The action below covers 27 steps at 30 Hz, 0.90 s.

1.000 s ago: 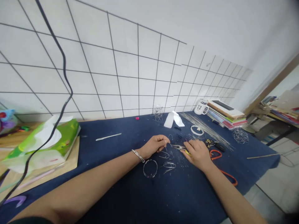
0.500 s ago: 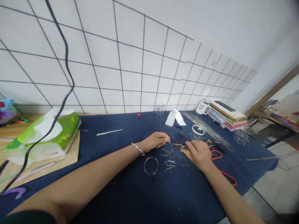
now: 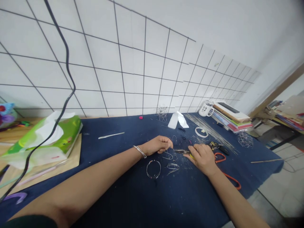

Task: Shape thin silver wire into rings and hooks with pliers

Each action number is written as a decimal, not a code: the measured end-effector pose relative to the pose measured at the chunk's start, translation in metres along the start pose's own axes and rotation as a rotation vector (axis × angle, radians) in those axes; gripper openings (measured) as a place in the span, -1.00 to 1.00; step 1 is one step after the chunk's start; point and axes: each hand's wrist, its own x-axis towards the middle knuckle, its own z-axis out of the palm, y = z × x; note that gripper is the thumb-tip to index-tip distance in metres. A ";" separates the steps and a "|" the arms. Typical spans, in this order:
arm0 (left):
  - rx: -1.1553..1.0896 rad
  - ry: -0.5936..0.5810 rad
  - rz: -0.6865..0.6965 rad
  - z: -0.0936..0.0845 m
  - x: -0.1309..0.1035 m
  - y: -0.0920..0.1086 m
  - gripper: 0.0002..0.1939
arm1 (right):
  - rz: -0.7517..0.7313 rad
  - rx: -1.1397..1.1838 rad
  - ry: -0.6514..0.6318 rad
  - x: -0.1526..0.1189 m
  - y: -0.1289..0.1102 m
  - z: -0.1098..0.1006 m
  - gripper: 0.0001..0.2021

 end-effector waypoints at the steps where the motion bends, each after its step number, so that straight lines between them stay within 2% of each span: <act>1: -0.005 -0.006 -0.006 -0.001 0.000 0.000 -0.79 | -0.009 -0.002 0.011 0.000 0.000 0.000 -0.69; 6: -0.016 -0.051 -0.035 -0.004 0.001 -0.002 -0.81 | -0.058 -0.009 0.034 0.001 0.000 0.001 -0.68; 22: -0.033 -0.128 -0.073 -0.004 -0.002 0.002 -0.84 | -0.068 0.006 0.029 0.003 0.000 -0.001 -0.70; 27: -0.035 -0.120 -0.094 -0.005 -0.001 0.002 -0.82 | -0.071 -0.002 0.035 0.003 0.000 -0.002 -0.71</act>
